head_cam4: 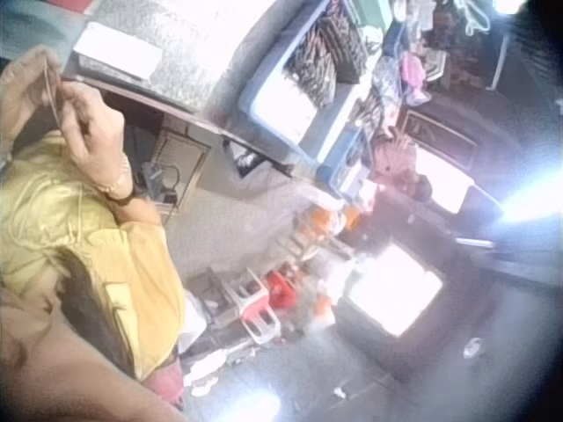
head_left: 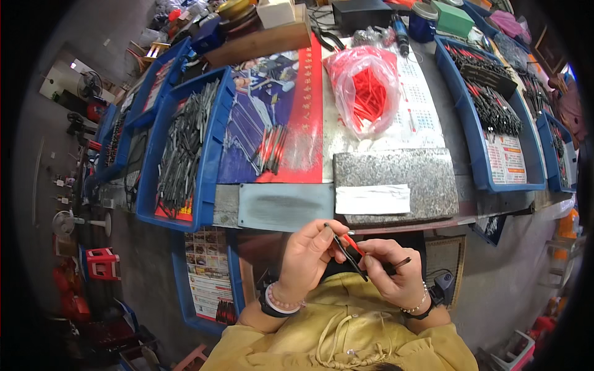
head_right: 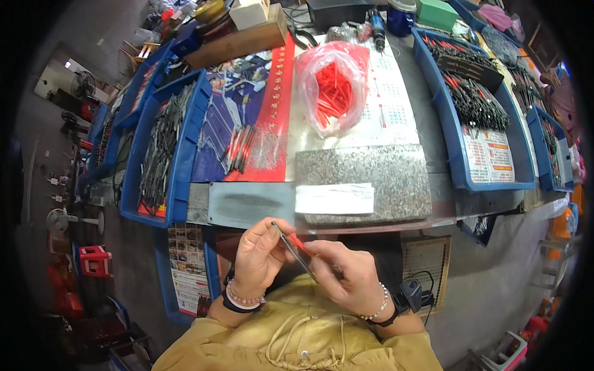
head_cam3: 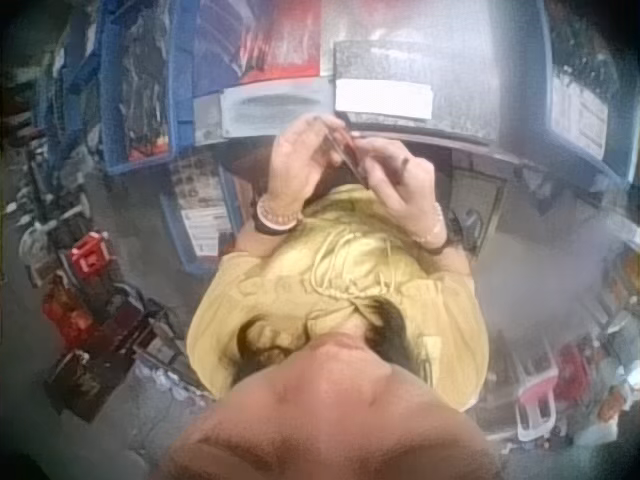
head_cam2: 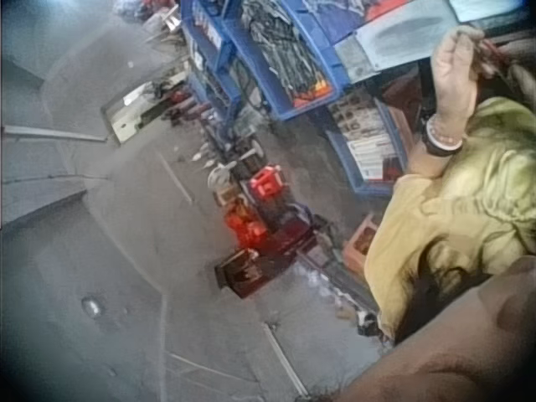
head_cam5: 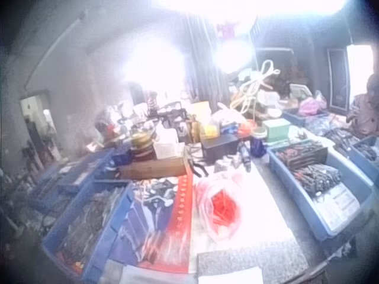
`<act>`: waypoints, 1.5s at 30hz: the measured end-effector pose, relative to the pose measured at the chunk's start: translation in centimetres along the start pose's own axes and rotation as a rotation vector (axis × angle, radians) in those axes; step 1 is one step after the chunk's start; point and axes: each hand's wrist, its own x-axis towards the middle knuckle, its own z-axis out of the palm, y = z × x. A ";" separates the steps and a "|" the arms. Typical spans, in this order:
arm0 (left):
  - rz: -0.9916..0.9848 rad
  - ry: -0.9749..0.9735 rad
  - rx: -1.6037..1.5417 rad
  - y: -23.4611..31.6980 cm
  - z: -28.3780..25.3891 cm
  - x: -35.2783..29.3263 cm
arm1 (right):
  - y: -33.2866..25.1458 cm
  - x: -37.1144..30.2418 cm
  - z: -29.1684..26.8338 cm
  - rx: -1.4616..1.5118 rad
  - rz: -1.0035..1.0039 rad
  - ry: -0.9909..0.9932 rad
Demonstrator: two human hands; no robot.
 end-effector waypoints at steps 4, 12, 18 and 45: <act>-0.008 0.046 0.008 -0.2 0.2 -0.2 | -0.3 0.0 -0.2 -0.084 0.004 -0.076; 0.041 0.404 0.008 -0.6 0.1 0.3 | 2.2 -0.6 2.3 -0.107 -0.303 0.084; 0.084 0.368 0.090 -0.8 0.0 0.3 | 2.8 -0.9 2.3 -0.101 -0.300 0.134; 0.006 0.029 -0.020 -0.5 0.0 0.3 | 0.8 0.1 0.6 -0.125 -0.123 0.002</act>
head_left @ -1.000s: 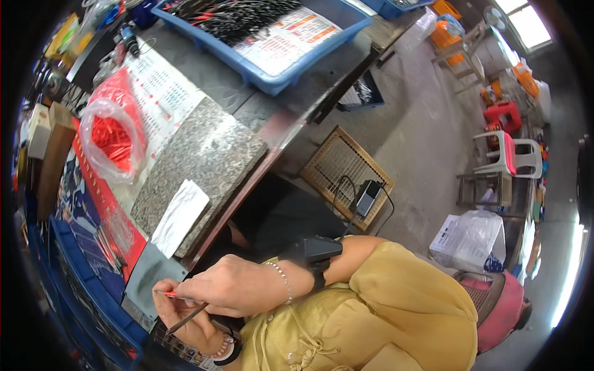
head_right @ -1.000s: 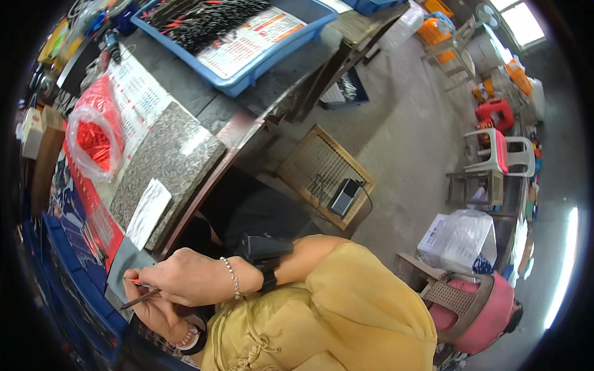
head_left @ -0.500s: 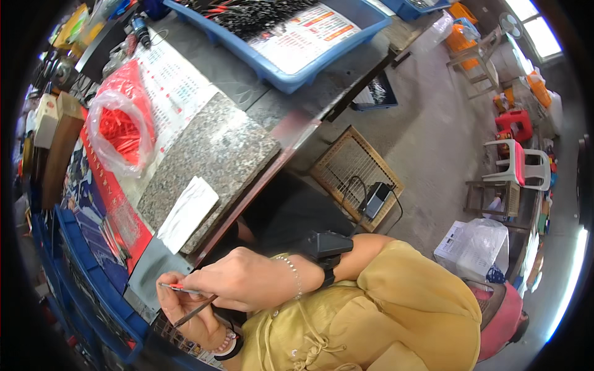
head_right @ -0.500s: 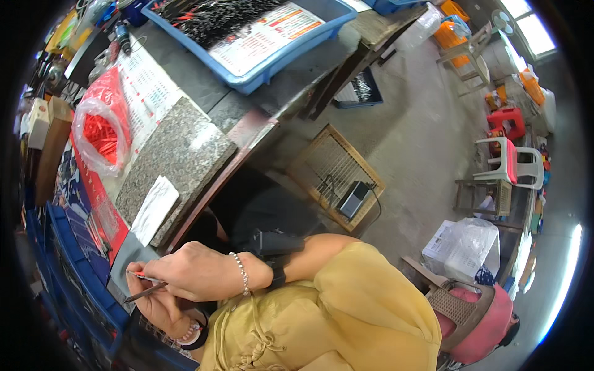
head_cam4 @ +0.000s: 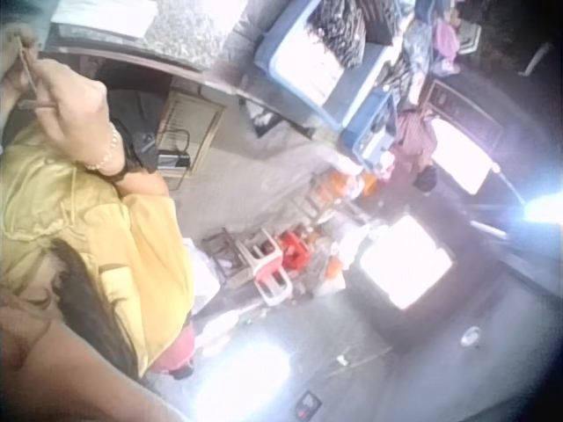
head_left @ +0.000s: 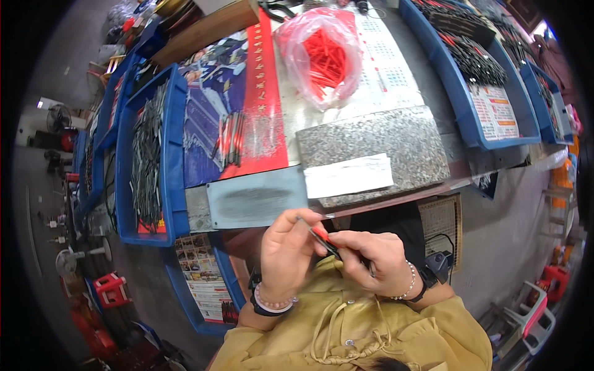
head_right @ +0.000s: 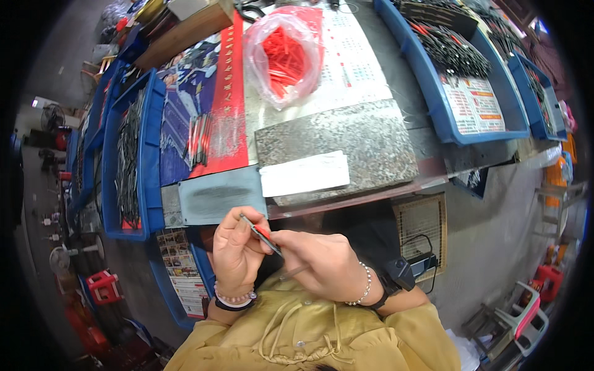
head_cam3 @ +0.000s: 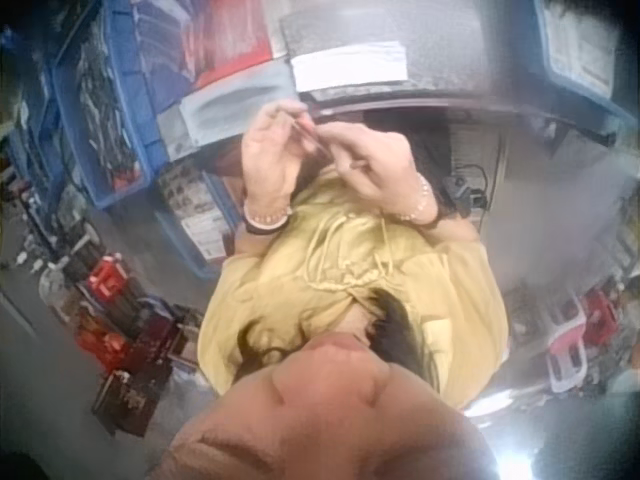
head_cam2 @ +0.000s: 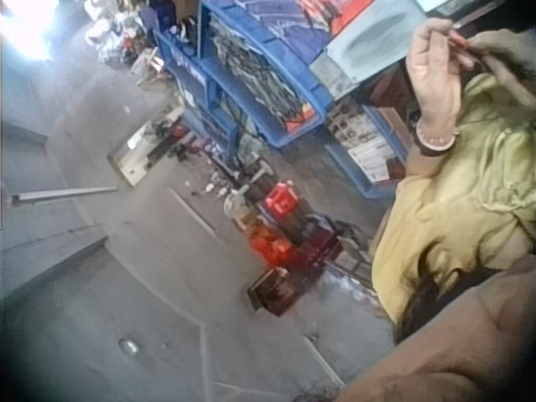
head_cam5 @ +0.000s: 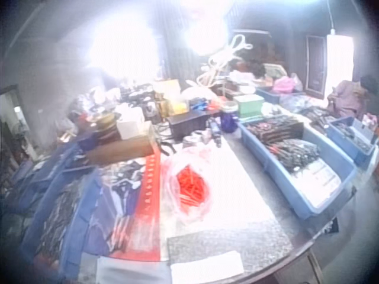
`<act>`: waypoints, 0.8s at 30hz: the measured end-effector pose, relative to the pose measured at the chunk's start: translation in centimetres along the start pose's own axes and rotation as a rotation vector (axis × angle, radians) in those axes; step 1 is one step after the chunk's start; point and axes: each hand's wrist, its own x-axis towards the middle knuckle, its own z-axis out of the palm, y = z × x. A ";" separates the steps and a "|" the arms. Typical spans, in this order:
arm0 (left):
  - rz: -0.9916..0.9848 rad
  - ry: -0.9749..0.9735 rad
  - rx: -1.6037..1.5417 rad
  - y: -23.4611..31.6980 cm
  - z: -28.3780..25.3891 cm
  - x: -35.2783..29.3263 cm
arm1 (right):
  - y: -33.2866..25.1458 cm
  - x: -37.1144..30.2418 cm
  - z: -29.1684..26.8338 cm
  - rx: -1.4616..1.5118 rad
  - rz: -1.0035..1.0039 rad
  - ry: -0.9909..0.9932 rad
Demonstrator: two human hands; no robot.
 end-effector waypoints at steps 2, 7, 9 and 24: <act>-0.007 0.001 0.000 0.1 -0.2 0.0 | 0.0 0.0 0.3 0.000 0.009 -0.002; -0.001 -0.024 -0.015 0.0 -0.5 -0.2 | 0.3 -0.2 0.8 -0.038 -0.048 0.003; 0.001 -0.010 0.025 -0.1 -0.5 -0.4 | 0.3 -0.2 0.7 -0.065 -0.055 -0.018; 0.047 0.083 0.200 -0.1 0.2 -1.5 | 0.7 -1.1 0.9 -0.058 -0.101 -0.024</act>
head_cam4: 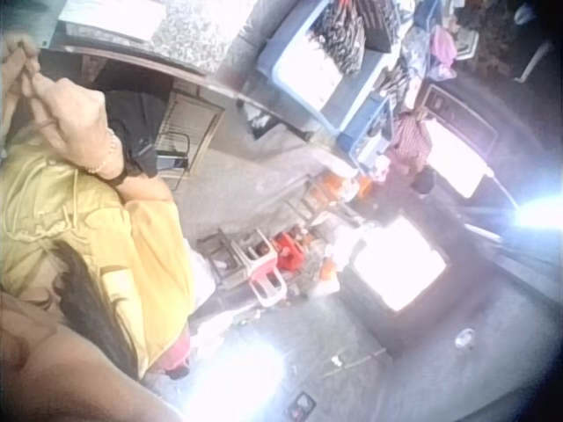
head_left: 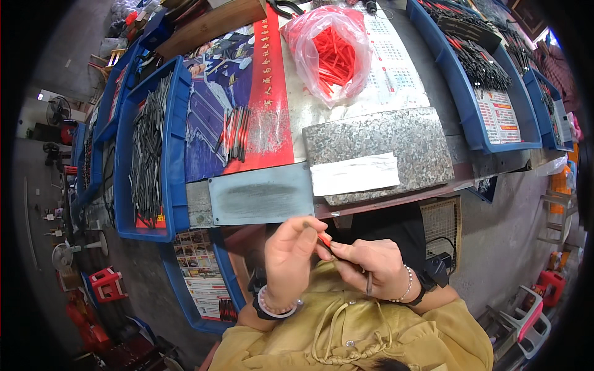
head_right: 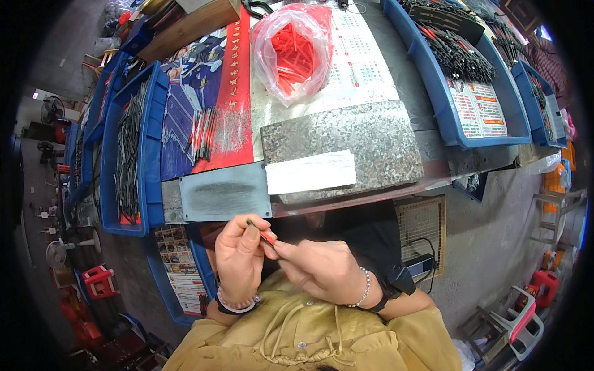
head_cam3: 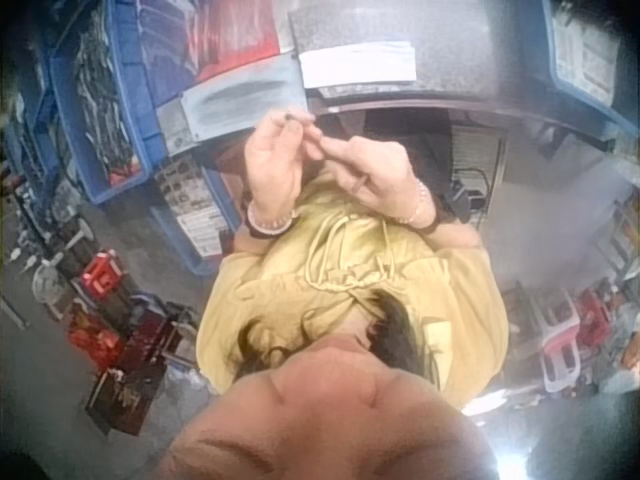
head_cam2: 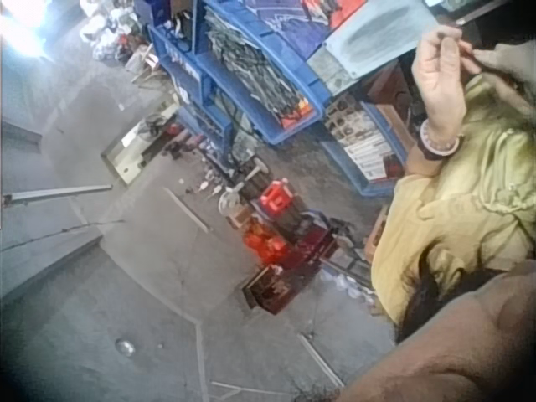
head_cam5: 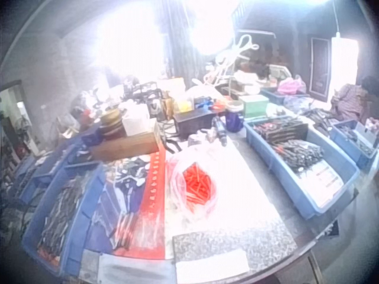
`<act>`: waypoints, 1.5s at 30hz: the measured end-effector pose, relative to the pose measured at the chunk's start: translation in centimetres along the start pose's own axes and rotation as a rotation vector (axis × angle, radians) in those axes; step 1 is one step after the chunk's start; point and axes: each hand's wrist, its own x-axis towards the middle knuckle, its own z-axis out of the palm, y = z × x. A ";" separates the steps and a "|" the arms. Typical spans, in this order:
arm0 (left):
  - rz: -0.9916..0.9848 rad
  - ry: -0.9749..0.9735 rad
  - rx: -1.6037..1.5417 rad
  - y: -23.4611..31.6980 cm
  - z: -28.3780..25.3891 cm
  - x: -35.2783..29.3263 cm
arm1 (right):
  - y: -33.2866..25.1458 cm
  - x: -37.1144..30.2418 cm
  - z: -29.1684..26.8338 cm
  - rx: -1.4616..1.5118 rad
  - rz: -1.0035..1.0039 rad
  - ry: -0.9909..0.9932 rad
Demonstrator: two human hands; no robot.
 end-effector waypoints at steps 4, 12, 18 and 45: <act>-0.034 -0.017 -0.014 -0.4 0.2 -0.2 | 0.2 -0.3 -0.4 -0.132 -0.110 -0.014; -0.366 -0.370 0.313 3.0 -2.3 1.8 | 0.7 0.2 -4.3 -0.387 -0.383 -0.266; -0.535 -0.629 0.610 3.4 -2.5 3.1 | 0.9 1.9 -5.5 -0.537 -0.448 -0.412; -0.163 -0.434 0.904 3.8 -5.8 9.5 | 0.3 8.6 -3.4 -0.009 -0.050 0.169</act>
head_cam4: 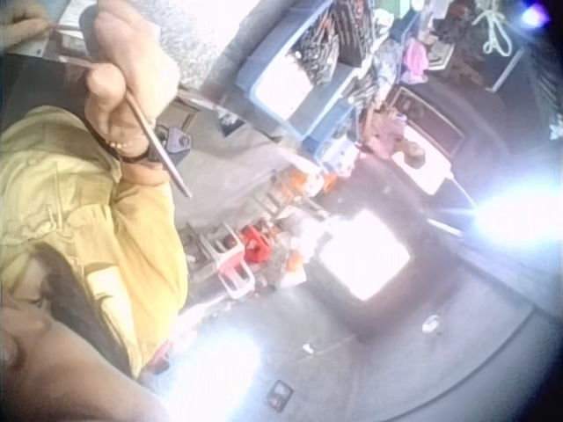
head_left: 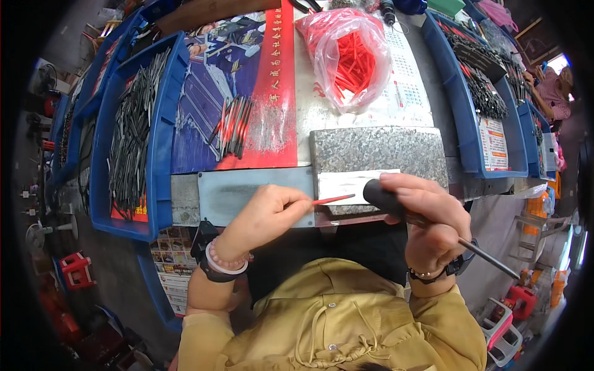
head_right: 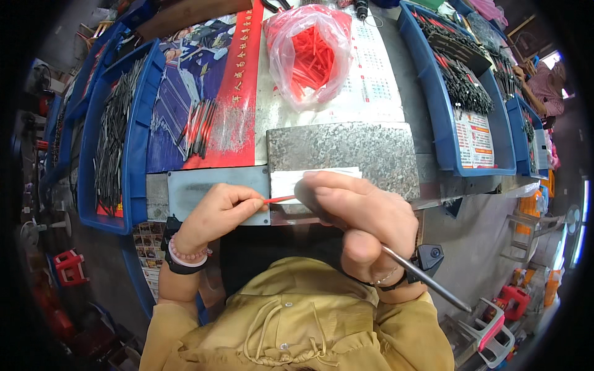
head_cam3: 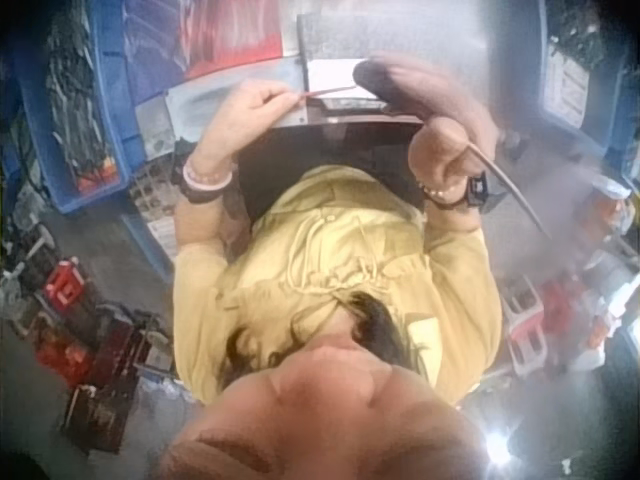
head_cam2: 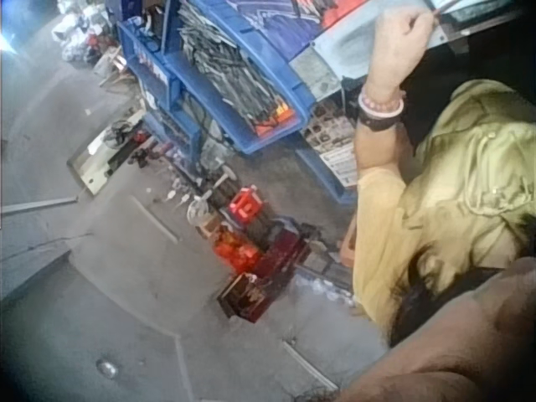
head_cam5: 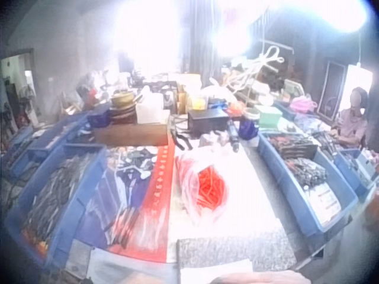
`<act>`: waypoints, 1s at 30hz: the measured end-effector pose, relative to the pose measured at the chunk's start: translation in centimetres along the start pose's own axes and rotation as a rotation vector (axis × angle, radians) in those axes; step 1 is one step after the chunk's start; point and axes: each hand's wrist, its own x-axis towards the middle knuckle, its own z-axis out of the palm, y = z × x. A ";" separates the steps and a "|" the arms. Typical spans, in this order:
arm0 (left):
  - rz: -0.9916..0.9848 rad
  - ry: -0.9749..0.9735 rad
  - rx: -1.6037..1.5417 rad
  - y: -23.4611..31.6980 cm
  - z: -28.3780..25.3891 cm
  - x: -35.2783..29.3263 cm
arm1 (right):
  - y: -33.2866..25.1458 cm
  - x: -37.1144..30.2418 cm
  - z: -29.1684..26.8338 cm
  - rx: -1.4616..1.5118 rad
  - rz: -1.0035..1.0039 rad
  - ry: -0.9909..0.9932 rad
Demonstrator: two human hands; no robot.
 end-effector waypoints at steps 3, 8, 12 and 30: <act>-0.011 -0.002 -0.033 0.2 0.1 -0.2 | 1.0 0.0 0.4 -0.268 0.314 -0.299; 0.068 0.041 0.001 1.7 -0.5 -0.7 | 1.2 -1.8 -1.5 -0.011 0.327 -0.033; 0.132 0.199 -0.003 3.3 0.6 -3.0 | 0.4 -4.2 -3.6 0.003 0.308 0.213; 0.622 0.581 0.673 1.3 6.2 2.6 | 2.3 -1.4 -0.8 -0.233 0.220 -0.186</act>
